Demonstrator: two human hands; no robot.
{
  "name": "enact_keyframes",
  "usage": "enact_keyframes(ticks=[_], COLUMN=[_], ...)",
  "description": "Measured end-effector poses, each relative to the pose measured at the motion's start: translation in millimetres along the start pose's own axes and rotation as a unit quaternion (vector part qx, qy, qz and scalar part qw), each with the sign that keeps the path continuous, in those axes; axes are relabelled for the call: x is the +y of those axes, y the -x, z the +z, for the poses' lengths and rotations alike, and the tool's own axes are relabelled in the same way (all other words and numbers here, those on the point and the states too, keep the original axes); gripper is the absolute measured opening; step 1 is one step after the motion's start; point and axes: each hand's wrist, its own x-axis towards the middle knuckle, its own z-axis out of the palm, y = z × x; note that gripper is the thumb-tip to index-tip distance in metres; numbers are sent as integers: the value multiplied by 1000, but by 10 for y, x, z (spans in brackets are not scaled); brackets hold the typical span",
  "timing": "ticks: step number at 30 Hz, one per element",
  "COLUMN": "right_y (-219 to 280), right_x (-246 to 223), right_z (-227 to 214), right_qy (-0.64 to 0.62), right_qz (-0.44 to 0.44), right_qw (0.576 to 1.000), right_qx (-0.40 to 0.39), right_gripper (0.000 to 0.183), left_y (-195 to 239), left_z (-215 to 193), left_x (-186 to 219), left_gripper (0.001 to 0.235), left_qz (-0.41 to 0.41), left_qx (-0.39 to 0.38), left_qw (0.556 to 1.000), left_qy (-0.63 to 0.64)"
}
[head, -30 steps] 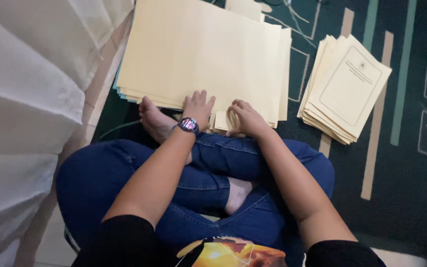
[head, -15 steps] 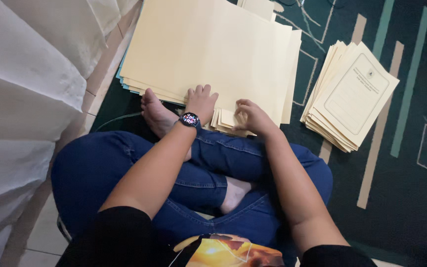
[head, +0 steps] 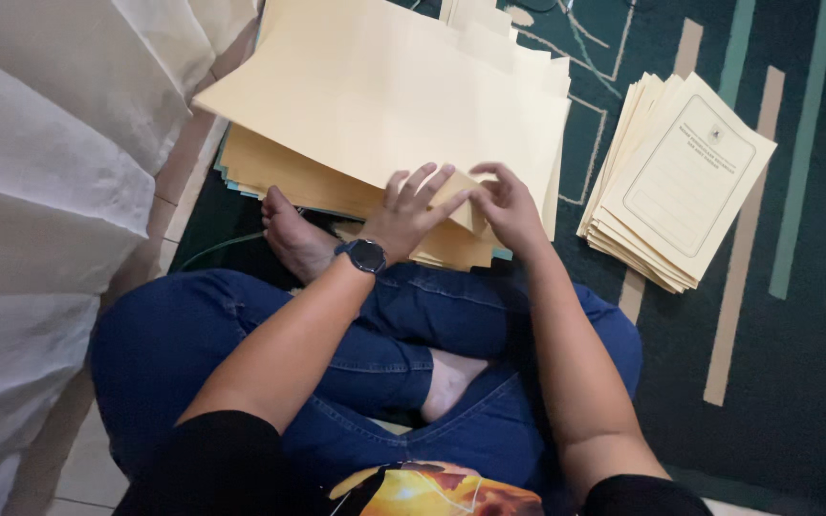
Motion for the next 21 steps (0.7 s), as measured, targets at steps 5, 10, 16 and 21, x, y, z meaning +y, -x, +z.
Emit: enact_keyframes(ticks=[5,10,16,21], right_y=[178,86,295,98], right_x=[-250,80,116,46], right_z=[107,95,-853,-513], right_qy=[364,511,528,351], right_qz=[-159,-255,-114,-243], right_qw=[917,813,693,882], right_qx=[29,112,477,199], right_gripper=[65,4,79,114], left_y=[-69,-142,-279,-363], left_z=[117,198,8,-163], left_x=[-271,-63,-490,-469], left_gripper=[13,26,12,20], left_qz=[-40,-73,-178,-68], left_qx=[22,-21,35,2], left_qw=[998,996,977,988], left_qy=[40,50,113,136])
